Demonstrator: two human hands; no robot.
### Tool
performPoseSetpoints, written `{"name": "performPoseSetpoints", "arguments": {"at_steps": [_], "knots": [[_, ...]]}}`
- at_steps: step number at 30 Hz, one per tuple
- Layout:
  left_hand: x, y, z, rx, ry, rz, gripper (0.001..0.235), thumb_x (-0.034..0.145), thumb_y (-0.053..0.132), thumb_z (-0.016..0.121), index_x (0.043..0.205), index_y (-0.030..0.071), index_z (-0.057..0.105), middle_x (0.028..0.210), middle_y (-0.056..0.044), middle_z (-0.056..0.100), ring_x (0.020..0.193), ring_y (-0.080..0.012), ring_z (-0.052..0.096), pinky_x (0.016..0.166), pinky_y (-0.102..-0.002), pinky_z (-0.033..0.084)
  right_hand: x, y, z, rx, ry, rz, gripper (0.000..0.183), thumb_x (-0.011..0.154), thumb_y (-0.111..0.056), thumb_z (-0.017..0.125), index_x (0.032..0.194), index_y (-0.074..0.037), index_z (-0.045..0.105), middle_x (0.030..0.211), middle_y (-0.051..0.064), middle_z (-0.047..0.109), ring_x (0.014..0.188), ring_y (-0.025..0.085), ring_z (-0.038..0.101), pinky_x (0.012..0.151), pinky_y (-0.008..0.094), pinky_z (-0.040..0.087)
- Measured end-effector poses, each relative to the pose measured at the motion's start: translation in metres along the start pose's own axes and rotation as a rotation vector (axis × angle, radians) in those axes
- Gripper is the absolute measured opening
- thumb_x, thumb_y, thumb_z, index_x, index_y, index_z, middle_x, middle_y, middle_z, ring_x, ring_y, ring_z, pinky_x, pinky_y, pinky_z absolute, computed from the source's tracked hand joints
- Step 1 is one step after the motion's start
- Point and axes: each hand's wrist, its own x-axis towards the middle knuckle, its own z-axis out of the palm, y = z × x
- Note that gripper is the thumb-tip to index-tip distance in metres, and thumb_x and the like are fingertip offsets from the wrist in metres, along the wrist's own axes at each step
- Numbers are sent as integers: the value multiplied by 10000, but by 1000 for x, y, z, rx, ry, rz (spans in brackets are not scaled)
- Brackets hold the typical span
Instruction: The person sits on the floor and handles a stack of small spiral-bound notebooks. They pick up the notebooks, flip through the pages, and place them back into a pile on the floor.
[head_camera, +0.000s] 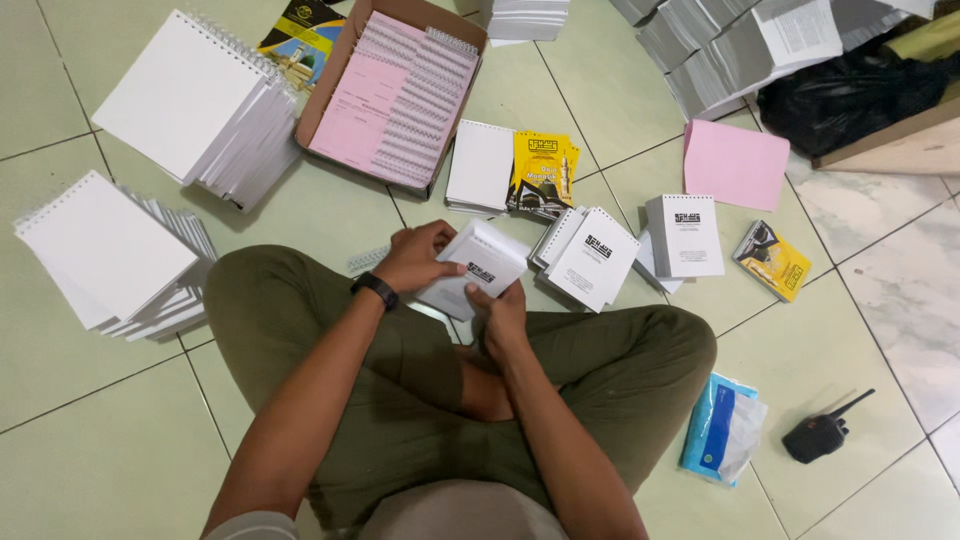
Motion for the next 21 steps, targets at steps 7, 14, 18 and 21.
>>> {"name": "performPoseSetpoints", "arguments": {"at_steps": [7, 14, 18, 21], "knots": [[-22, 30, -24, -180, 30, 110, 815, 765, 168, 863, 1466, 46, 465, 1420, -255, 575, 1417, -455, 436, 1202, -588, 288, 22, 6, -7, -256, -77, -357, 566, 792, 87, 820, 1272, 35, 524, 1135, 176, 631, 1120, 248, 527, 1025, 462, 454], [-13, -7, 6, -267, 44, 110, 928, 833, 181, 828, 1584, 117, 287, 1509, -239, 501, 1427, -452, 433, 1196, -573, 332, 41, 34, -13, -459, -120, -449, 643, 855, 77, 773, 1407, -48, 469, 1328, 206, 600, 1312, 344, 549, 1148, 520, 387], [-15, -4, 10, -320, -6, 77, 1116, 780, 68, 831, 1639, 111, 120, 1610, -248, 375, 1490, -475, 316, 1233, -588, 265, 27, 25, -9, -509, -172, -545, 887, 819, 161, 713, 1560, 29, 244, 1516, 400, 384, 1438, 567, 329, 1201, 655, 249], [-23, 12, 4, -325, 33, 44, 1136, 793, 95, 841, 1636, 102, 80, 1643, -253, 312, 1515, -462, 277, 1259, -579, 231, 23, 21, 2, -454, -150, -548, 977, 848, 109, 759, 1589, 46, 127, 1557, 397, 321, 1463, 538, 321, 1211, 648, 220]]}}
